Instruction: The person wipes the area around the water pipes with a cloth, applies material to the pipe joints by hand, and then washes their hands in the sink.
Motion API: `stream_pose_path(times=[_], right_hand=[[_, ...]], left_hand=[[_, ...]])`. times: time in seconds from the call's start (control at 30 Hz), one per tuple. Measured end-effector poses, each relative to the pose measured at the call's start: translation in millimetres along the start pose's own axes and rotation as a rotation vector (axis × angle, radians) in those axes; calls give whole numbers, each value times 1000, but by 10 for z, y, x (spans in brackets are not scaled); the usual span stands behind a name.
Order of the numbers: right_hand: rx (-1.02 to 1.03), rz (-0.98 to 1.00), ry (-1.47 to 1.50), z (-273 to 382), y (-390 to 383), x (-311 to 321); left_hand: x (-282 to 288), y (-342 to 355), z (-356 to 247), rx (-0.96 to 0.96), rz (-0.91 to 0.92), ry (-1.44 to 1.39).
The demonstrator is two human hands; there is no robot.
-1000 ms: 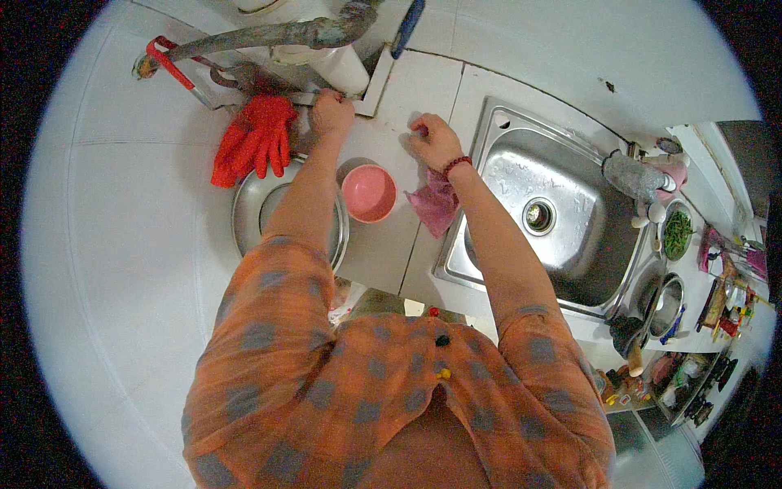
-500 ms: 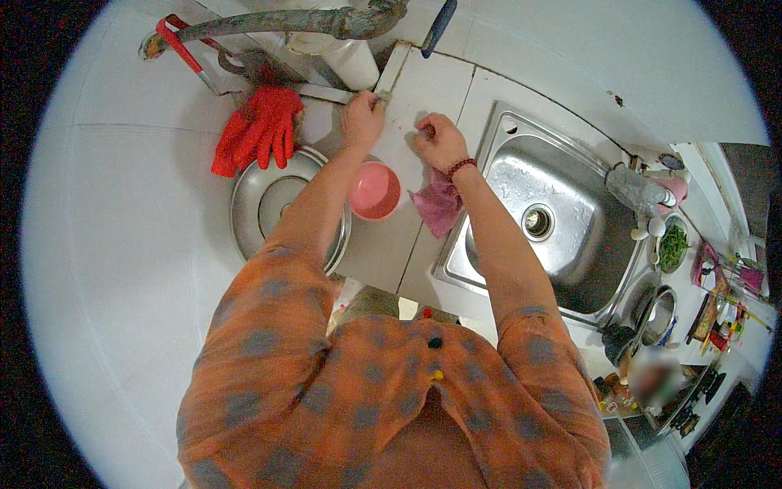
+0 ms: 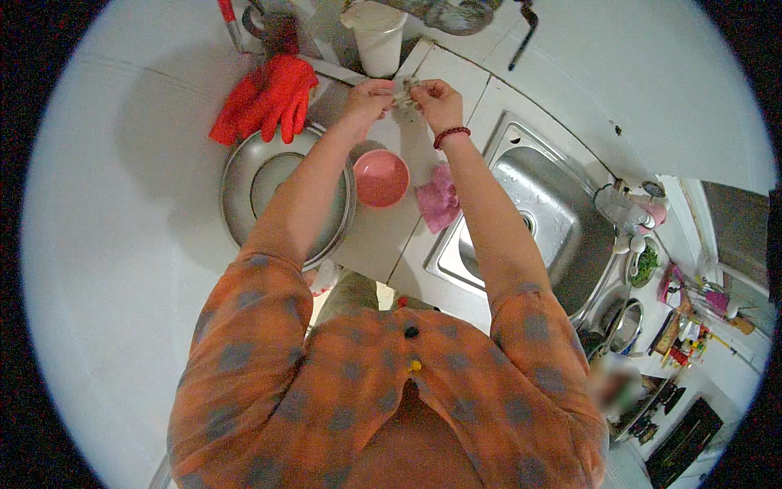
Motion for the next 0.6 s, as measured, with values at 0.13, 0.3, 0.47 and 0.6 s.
stream_pose_path(times=[0.13, 0.3, 0.47, 0.6], right_hand=[[-131, 11, 96, 89, 30, -44], [196, -184, -374, 197, 237, -133], [592, -73, -831, 181, 171, -375], [753, 3, -841, 136, 76, -418]], left_hand=[[152, -84, -41, -40, -91, 284], [272, -112, 96, -339, -32, 1139], [156, -239, 194, -358, -9, 1451], [152, -224, 162, -252, 57, 1475]])
Point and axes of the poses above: each hand's wrist, its own y-axis towards the middle knuckle, its own x-axis out of the back of the hand, z = x × y, the point moved 2 cm from there along y, towards the middle knuckle, and after that the axes turned 15 degrees about -y, right-handed, at the moved point
